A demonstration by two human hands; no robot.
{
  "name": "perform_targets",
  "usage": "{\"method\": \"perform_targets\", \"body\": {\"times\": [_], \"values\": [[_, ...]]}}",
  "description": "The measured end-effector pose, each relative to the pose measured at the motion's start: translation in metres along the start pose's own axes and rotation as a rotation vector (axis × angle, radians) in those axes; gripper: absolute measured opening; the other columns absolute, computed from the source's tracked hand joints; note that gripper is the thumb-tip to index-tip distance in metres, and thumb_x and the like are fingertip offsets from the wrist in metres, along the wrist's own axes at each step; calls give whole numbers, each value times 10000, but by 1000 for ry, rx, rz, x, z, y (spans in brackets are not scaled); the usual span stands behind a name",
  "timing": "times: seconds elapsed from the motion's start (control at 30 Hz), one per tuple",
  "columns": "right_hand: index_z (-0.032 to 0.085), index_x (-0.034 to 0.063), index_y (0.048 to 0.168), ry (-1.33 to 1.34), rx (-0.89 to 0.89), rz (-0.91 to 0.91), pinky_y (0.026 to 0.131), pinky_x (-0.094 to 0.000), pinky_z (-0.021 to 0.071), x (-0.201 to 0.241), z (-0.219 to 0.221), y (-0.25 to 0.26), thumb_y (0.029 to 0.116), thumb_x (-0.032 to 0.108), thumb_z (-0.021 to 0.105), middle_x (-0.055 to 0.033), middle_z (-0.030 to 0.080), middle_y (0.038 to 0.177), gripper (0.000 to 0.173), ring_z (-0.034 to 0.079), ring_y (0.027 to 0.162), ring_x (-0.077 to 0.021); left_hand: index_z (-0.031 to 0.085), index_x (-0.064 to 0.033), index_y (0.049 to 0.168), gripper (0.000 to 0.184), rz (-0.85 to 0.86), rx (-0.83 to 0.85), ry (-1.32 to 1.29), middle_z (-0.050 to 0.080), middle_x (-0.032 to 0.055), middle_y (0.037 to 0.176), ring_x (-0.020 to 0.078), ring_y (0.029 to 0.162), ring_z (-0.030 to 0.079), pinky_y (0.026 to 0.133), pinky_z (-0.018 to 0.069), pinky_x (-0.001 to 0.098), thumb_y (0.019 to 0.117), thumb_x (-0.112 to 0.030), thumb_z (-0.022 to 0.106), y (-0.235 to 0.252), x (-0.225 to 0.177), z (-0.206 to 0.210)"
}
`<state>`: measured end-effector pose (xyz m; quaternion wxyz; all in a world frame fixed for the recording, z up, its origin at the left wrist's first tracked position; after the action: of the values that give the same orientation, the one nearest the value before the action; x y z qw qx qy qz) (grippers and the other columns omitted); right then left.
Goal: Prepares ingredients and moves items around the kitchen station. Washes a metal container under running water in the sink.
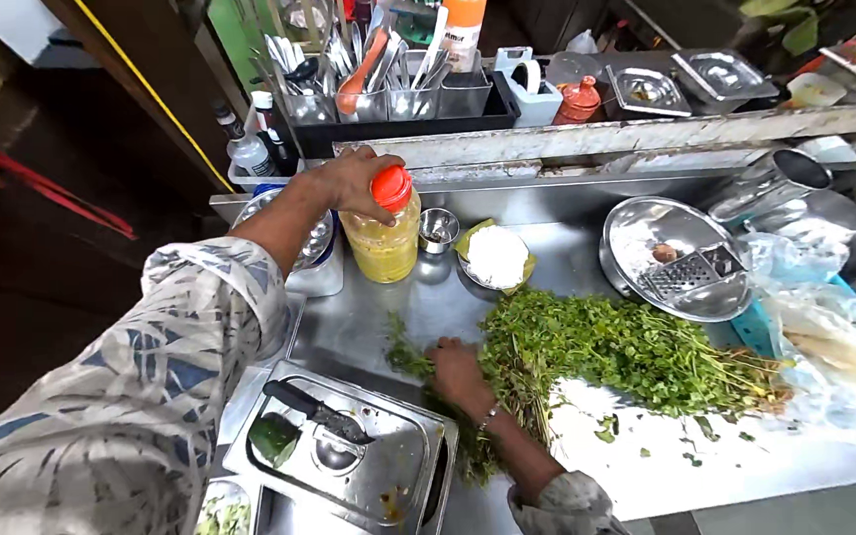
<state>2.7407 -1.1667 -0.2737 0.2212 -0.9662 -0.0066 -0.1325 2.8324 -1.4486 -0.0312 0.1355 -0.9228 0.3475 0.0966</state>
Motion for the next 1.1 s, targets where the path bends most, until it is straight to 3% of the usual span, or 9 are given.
{"method": "perform_targets", "body": {"times": [0.1,0.2,0.27,0.37,0.5,0.6,0.8,0.93,1.1], "values": [[730,196,1207,0,-149,5,955,-649,467,-24,-14,-20,803,400,813,-163,650,1274,460,562,1218,-420,372,-384,1556,1141,16,-74,59,485,175,1474,453,1318,475,986,446,693,571,-713,845,5,11,9],[652,211,1371,130,-356,-96,1091,-663,394,-18,-49,-42,807,554,807,-168,553,1446,678,465,1363,-431,185,-294,1638,1363,-73,-133,44,316,206,1612,501,1403,369,1045,364,733,541,-773,836,-25,10,12],[680,199,1331,264,-470,-189,1047,-569,478,-3,-77,-68,900,509,745,-109,600,1377,534,541,1286,-338,140,-238,1650,1340,-89,-246,-1,243,169,1659,458,1446,332,1080,347,704,617,-789,790,-70,-1,-1],[755,169,1128,432,-515,-293,815,-394,615,22,-87,-105,996,275,662,1,723,1032,194,700,933,-136,421,-211,1556,890,-57,-466,-249,486,69,1520,237,1371,499,1123,449,511,842,-649,721,-185,-10,-18],[771,176,1126,409,-415,-309,845,-386,598,72,-54,-116,983,242,638,5,712,1013,206,679,964,-140,597,-178,1395,436,-430,-492,-669,663,34,1309,171,1137,664,985,561,448,1031,-416,576,-356,38,51],[772,184,1137,323,-419,-412,948,-428,562,138,-56,-102,982,364,670,-14,713,1102,259,655,1085,-190,637,-183,1352,401,-731,-441,-697,694,44,1256,215,1087,682,946,551,540,1054,-428,525,-448,68,132],[742,125,1143,112,-256,-542,856,-492,570,246,-35,-68,956,330,719,-100,689,1068,278,650,1054,-300,649,-163,1344,379,-1063,-438,-665,675,108,1280,298,1116,674,962,521,605,1065,-387,523,-561,95,214],[746,162,1136,34,-264,-439,799,-513,577,237,-21,-62,898,242,740,-94,689,1061,251,664,1022,-299,629,-148,1368,456,-1209,-414,-671,661,143,1289,343,1096,667,940,509,627,1056,-458,510,-623,116,243],[730,160,1187,184,-330,-350,819,-500,576,208,-38,-87,918,359,759,-82,676,1125,336,654,1024,-279,639,-134,1349,461,-1226,-347,-851,691,107,1253,281,1037,701,923,547,575,1034,-460,559,-650,116,290]]}}
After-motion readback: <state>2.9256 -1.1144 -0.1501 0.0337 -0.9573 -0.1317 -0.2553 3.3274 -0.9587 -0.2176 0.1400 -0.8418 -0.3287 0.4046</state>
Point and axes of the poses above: each hand's wrist, its own y-axis towards the middle knuckle, its own z-axis out of the palm, x = y × z, the point moved 10 cm from there along y, towards the middle knuckle
